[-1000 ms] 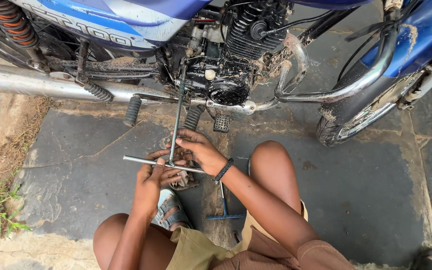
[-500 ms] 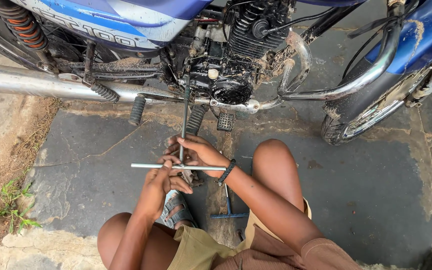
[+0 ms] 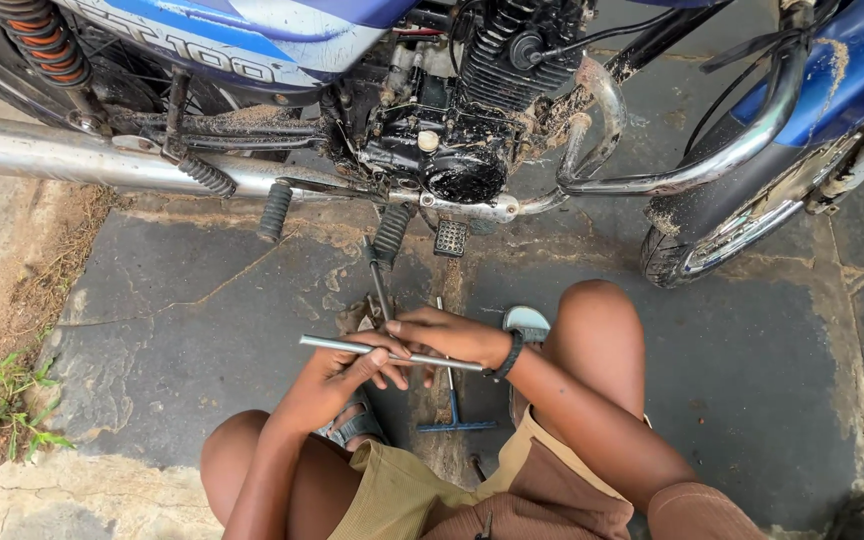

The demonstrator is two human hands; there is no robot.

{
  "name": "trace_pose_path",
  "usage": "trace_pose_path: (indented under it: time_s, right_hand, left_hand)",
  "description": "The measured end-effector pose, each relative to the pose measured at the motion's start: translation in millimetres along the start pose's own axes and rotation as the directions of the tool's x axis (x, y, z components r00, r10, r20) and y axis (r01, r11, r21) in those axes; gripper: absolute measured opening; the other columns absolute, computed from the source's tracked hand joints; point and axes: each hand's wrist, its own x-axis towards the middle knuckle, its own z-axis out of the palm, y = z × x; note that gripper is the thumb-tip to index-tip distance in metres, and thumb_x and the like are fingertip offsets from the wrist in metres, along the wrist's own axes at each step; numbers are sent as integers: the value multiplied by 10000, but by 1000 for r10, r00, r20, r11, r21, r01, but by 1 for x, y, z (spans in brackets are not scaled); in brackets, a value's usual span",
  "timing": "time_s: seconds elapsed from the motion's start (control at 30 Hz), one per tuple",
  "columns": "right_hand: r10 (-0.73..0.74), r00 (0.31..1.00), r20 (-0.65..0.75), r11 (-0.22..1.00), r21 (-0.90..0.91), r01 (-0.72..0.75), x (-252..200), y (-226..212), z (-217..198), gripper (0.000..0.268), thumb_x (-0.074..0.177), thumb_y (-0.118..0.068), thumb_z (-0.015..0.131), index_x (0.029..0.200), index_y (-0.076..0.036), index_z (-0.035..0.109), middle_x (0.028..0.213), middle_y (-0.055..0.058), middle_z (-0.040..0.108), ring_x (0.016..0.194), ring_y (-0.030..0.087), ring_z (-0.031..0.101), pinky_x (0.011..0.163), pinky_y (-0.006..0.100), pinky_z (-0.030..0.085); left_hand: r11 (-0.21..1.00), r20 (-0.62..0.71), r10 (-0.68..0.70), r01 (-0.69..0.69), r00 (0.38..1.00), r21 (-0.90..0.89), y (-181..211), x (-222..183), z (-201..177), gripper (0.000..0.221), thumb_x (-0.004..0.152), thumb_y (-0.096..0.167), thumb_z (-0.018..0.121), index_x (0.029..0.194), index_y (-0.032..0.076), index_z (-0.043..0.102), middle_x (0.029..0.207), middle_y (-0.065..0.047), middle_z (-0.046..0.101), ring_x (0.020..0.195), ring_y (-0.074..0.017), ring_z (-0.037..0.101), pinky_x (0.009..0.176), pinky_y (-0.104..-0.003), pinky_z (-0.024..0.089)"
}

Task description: Repairing or maintaining a motorcycle engine and gear area.

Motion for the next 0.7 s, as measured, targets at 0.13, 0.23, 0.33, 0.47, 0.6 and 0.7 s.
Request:
trace_pose_path:
  time_s: [0.13, 0.23, 0.33, 0.47, 0.6, 0.7]
  right_hand:
    - [1, 999, 42, 984, -177, 6, -14, 8, -4, 442, 1105, -428, 415, 1038, -27, 589, 853, 78, 685, 693, 112, 709, 546, 252, 593]
    - [13, 999, 33, 977, -215, -6, -16, 26, -8, 406, 1087, -408, 383, 1031, -59, 583, 796, 30, 656, 500, 88, 545, 432, 234, 453]
    - [-49, 989, -140, 963, -270, 10, -12, 42, -13, 546, 1141, -459, 325, 863, -44, 546, 669, -18, 547, 519, 60, 446, 446, 241, 369]
    - [-192, 935, -299, 886, -463, 34, -17, 16, -2, 550, 1100, -455, 422, 835, -54, 688, 596, -34, 404, 550, 70, 399, 522, 293, 375]
    - [-209, 942, -262, 783, -621, 1, -26, 25, 4, 482, 1065, -405, 524, 844, -48, 759, 561, -7, 424, 530, 88, 360, 496, 327, 304]
    - [-144, 952, -271, 657, -746, -113, -17, 23, 7, 398, 1000, -387, 579, 859, -87, 800, 525, 21, 544, 452, 141, 403, 471, 364, 315]
  left_hand:
    - [999, 7, -27, 27, 1000, 33, 0, 8, 10, 315, 1026, 259, 553, 1125, 22, 735, 999, -81, 773, 877, -185, 769, 721, -328, 580]
    - [988, -39, -91, 95, 995, 122, 3, 16, 16, 323, 1032, 267, 542, 1139, 31, 735, 941, -77, 797, 851, -174, 762, 709, -308, 588]
    - [987, -116, -120, 131, 986, 93, 6, 16, 6, 327, 1033, 259, 507, 1226, 56, 675, 1022, -62, 806, 829, -165, 768, 680, -295, 562]
    - [970, -284, -21, 89, 958, 228, -3, 5, -73, 381, 996, 94, 507, 1358, 20, 600, 1114, -143, 784, 870, -192, 766, 749, -312, 602]
    - [994, -781, 36, -106, 623, -39, 51, 11, -167, 647, 1047, 435, 435, 1515, -7, 370, 1507, -217, 546, 1391, -313, 570, 1141, -435, 494]
    - [944, -758, 194, -328, 623, -29, 11, 28, -270, 810, 1063, 539, 281, 1617, -45, 183, 1674, -251, 304, 1552, -348, 358, 1260, -425, 361]
